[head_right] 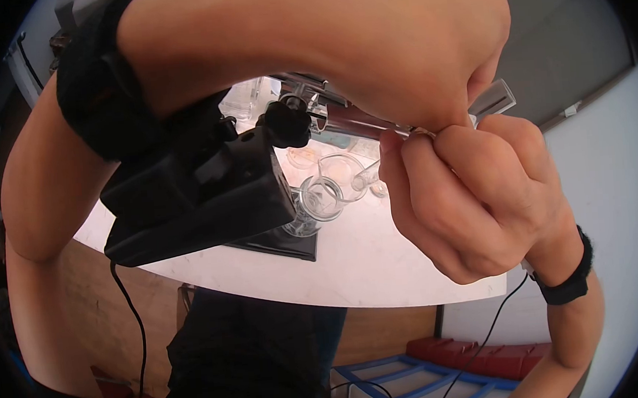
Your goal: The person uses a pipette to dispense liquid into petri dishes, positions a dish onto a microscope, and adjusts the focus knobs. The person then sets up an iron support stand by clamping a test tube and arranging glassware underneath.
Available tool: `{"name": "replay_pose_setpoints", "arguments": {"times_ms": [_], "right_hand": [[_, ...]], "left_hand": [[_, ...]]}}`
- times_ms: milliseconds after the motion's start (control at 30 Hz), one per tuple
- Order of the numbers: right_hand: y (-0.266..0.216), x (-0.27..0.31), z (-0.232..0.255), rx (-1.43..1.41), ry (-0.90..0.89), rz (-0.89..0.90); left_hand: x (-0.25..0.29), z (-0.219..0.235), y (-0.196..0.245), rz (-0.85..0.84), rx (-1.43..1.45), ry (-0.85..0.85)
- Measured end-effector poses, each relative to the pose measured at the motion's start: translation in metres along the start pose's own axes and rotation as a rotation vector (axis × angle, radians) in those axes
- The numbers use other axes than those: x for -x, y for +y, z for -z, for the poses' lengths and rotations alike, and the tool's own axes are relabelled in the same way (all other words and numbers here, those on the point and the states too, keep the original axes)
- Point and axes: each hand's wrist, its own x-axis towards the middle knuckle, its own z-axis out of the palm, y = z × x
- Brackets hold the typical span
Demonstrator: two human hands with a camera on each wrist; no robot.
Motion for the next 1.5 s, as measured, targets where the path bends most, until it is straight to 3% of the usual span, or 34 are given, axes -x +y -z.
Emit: {"name": "replay_pose_setpoints", "arguments": {"times_ms": [133, 200, 233, 300, 400, 533, 600, 633, 700, 733, 800, 900, 1033, 1100, 1133, 1200, 1500], "right_hand": [[0.003, 0.001, -0.002, -0.002, 0.009, 0.022], [0.006, 0.002, -0.002, -0.031, 0.02, 0.069], [0.007, 0.0, -0.002, -0.032, 0.02, 0.069], [0.007, -0.003, -0.002, -0.03, 0.016, 0.072], [0.006, -0.002, -0.001, -0.056, 0.009, 0.047], [0.005, -0.001, -0.003, -0.075, 0.015, 0.018], [0.005, -0.002, -0.01, 0.024, 0.121, 0.002], [0.003, -0.002, -0.01, 0.024, 0.121, 0.003], [-0.005, -0.003, -0.007, 0.007, 0.081, -0.106], [-0.008, -0.004, -0.005, 0.007, 0.082, -0.106], [-0.014, -0.006, -0.002, 0.044, 0.01, -0.221], [-0.023, -0.002, -0.012, 0.145, 0.102, -0.297], [-0.036, 0.0, -0.02, 0.183, 0.149, -0.38], [-0.044, 0.0, -0.029, 0.21, 0.241, -0.511], [-0.048, 0.0, -0.03, 0.212, 0.241, -0.512], [-0.057, -0.003, -0.034, 0.182, 0.303, -0.679], [-0.081, -0.02, -0.058, 0.234, 0.474, -0.989]], "left_hand": [[0.003, -0.009, -0.011, -0.084, -0.119, 0.136], [-0.006, 0.01, -0.013, -0.092, 0.122, -0.118], [-0.009, 0.007, -0.001, -0.092, 0.122, -0.118], [-0.015, -0.002, 0.018, 0.228, -0.08, -0.031], [-0.014, -0.003, 0.019, 0.24, -0.067, -0.009], [-0.014, -0.001, 0.014, 0.213, -0.055, -0.031], [-0.01, -0.003, -0.002, 0.029, -0.133, -0.025], [-0.014, -0.005, -0.001, 0.029, -0.132, -0.025], [-0.022, -0.011, 0.004, 0.207, -0.274, -0.026], [-0.02, -0.006, 0.004, 0.207, -0.275, -0.027], [-0.017, 0.01, 0.004, 0.14, 0.098, -0.115], [-0.015, -0.003, 0.018, 0.18, -0.066, 0.014], [-0.006, -0.006, 0.011, 0.236, 0.014, -0.002], [0.007, -0.016, -0.005, -0.096, -0.093, 0.173], [-0.001, -0.014, -0.007, -0.098, -0.093, 0.171], [-0.022, -0.01, -0.001, 0.221, 0.082, 0.012], [-0.021, 0.006, -0.002, 0.285, 0.03, -0.165]]}}
